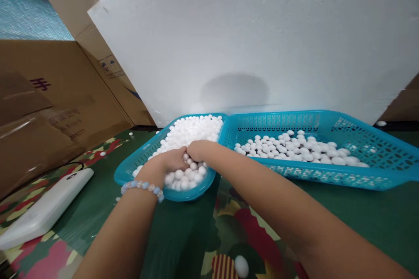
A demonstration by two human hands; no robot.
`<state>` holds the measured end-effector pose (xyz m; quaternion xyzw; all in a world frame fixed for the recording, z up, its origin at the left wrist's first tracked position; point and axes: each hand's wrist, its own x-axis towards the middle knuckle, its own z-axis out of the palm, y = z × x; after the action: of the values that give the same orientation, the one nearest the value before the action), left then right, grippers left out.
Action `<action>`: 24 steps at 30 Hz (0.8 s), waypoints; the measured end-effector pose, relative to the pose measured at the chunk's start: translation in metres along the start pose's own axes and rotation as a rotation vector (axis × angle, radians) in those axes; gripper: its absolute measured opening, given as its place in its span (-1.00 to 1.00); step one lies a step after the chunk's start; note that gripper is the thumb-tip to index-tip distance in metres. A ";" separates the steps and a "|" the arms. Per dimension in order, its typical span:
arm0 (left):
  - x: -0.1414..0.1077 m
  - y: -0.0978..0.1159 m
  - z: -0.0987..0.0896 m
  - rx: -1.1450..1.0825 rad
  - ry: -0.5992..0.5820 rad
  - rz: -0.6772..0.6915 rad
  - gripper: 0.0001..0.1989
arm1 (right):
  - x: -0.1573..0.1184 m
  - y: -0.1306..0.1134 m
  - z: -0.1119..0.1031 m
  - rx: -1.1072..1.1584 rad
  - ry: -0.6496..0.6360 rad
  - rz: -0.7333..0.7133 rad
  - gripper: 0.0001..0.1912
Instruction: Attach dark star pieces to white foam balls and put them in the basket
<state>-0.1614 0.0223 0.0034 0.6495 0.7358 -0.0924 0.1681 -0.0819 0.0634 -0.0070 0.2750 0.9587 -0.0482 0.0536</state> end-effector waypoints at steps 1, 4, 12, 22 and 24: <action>0.001 -0.001 0.000 -0.002 0.008 -0.015 -0.64 | -0.001 0.000 -0.001 0.000 -0.005 0.007 -0.77; 0.001 -0.003 0.000 -0.018 0.042 -0.058 -0.65 | -0.003 0.000 -0.003 -0.004 -0.028 0.024 -0.76; -0.005 -0.006 0.000 -0.174 0.176 -0.100 -0.36 | -0.005 0.003 -0.007 0.004 0.140 0.056 -0.73; -0.011 0.001 -0.004 -0.431 0.268 -0.027 -0.37 | -0.011 -0.002 -0.015 0.015 0.052 0.035 -0.77; -0.011 0.002 -0.004 -0.450 0.281 -0.025 -0.44 | -0.012 -0.002 -0.015 0.023 0.044 0.022 -0.78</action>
<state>-0.1590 0.0136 0.0110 0.5929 0.7620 0.1628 0.2033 -0.0741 0.0577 0.0091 0.2872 0.9560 -0.0525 0.0299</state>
